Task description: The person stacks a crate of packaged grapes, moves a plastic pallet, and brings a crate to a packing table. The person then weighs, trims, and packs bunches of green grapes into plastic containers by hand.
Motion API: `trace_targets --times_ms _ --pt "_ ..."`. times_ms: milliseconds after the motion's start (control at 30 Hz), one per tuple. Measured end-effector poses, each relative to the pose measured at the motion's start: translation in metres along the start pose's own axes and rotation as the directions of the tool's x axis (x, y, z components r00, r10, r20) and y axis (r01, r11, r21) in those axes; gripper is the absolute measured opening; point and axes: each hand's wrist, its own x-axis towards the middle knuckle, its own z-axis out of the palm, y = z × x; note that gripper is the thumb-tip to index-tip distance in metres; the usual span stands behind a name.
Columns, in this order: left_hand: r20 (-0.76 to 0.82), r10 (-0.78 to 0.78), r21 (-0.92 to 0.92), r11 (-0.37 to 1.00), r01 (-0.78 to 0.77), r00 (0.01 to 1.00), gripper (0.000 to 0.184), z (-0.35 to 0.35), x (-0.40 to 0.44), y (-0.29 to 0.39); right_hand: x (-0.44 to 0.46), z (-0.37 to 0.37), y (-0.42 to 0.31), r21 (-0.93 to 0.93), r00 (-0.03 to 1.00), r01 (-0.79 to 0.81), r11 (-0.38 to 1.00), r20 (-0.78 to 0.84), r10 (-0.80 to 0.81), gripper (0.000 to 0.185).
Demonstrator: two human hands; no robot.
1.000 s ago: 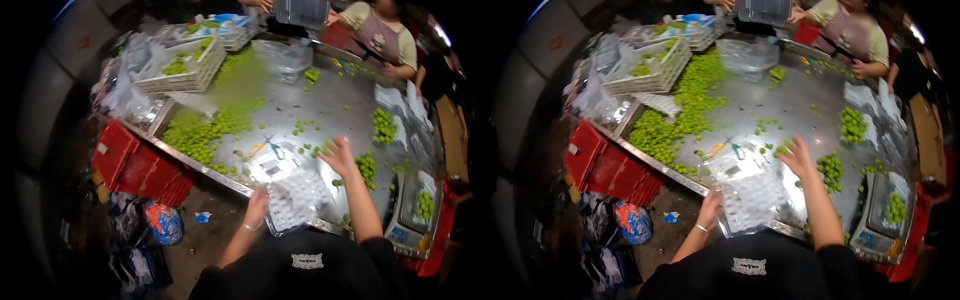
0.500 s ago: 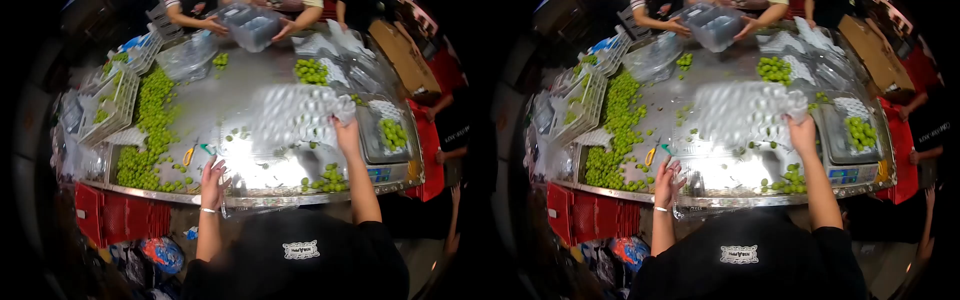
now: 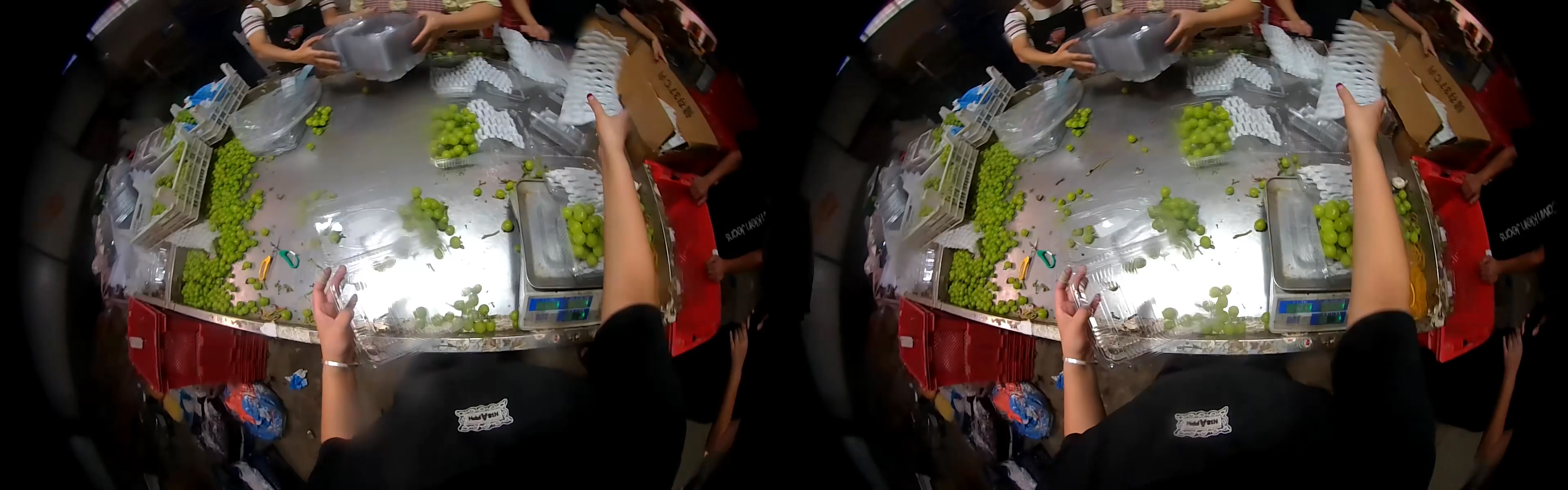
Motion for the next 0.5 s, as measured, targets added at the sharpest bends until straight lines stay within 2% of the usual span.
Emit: trace_targets --times_ms 67,100,133,167,200,233,267,300,333,367,400,433,500 --pt "0.025 0.331 0.198 0.923 -0.329 0.943 0.070 0.020 -0.011 0.016 -0.047 -0.003 -0.046 0.255 0.920 -0.091 0.963 0.392 -0.017 0.054" --pt "0.020 0.454 0.276 0.854 -0.442 0.891 0.065 0.039 -0.018 0.030 -0.080 -0.015 -0.069 0.407 0.703 -0.207 0.890 0.695 -0.154 0.059" --pt "0.020 0.453 0.279 0.854 -0.440 0.891 0.065 0.044 -0.020 0.042 -0.125 -0.043 -0.123 0.435 0.480 -0.610 0.663 0.868 -0.127 0.068" --pt "0.296 0.556 0.597 0.527 -0.604 0.777 0.061 0.044 -0.021 0.054 -0.146 -0.044 -0.127 0.359 0.296 -0.828 0.430 0.932 -0.208 0.070" --pt "0.580 0.501 0.716 0.061 -0.695 0.642 0.058 0.042 -0.020 0.062 -0.157 -0.044 -0.126 0.203 0.132 -0.962 0.182 0.931 -0.340 0.071" --pt "0.696 0.435 0.682 -0.149 -0.716 0.572 0.047 0.041 -0.016 0.067 -0.158 -0.049 -0.128 0.214 0.141 -0.960 0.180 0.927 -0.347 0.071" --pt "0.703 0.437 0.673 -0.155 -0.723 0.560 0.047 0.038 -0.011 0.069 -0.157 -0.055 -0.130 0.094 0.062 -0.992 0.083 0.941 -0.332 0.069" --pt "0.834 0.366 0.538 -0.366 -0.760 0.413 0.036 0.035 -0.006 0.069 -0.158 -0.061 -0.129 -0.027 -0.019 -0.999 -0.020 0.949 -0.316 0.066" --pt "0.929 0.258 0.366 -0.543 -0.756 0.265 0.026 0.031 -0.002 0.066 -0.160 -0.067 -0.122 -0.015 -0.007 -1.000 -0.024 0.955 -0.298 0.066" --pt "0.927 0.283 0.369 -0.572 -0.733 0.246 0.019 0.030 0.001 0.060 -0.164 -0.071 -0.110 -0.007 -0.025 -0.998 0.068 0.963 -0.268 0.057" --pt "0.939 0.313 0.318 -0.626 -0.712 0.144 0.019 0.022 0.014 0.052 -0.169 -0.075 -0.098 -0.008 -0.046 -0.987 0.162 0.971 -0.233 0.047" --pt "0.929 0.341 0.341 -0.640 -0.689 0.143 0.023 0.016 0.022 0.046 -0.179 -0.078 -0.088 -0.010 -0.046 -0.986 0.167 0.976 -0.212 0.047" --pt "0.920 0.364 0.362 -0.651 -0.668 0.143 0.028 0.013 0.030 0.033 -0.204 -0.080 -0.071 -0.017 -0.018 -1.000 0.008 0.985 -0.174 0.026"
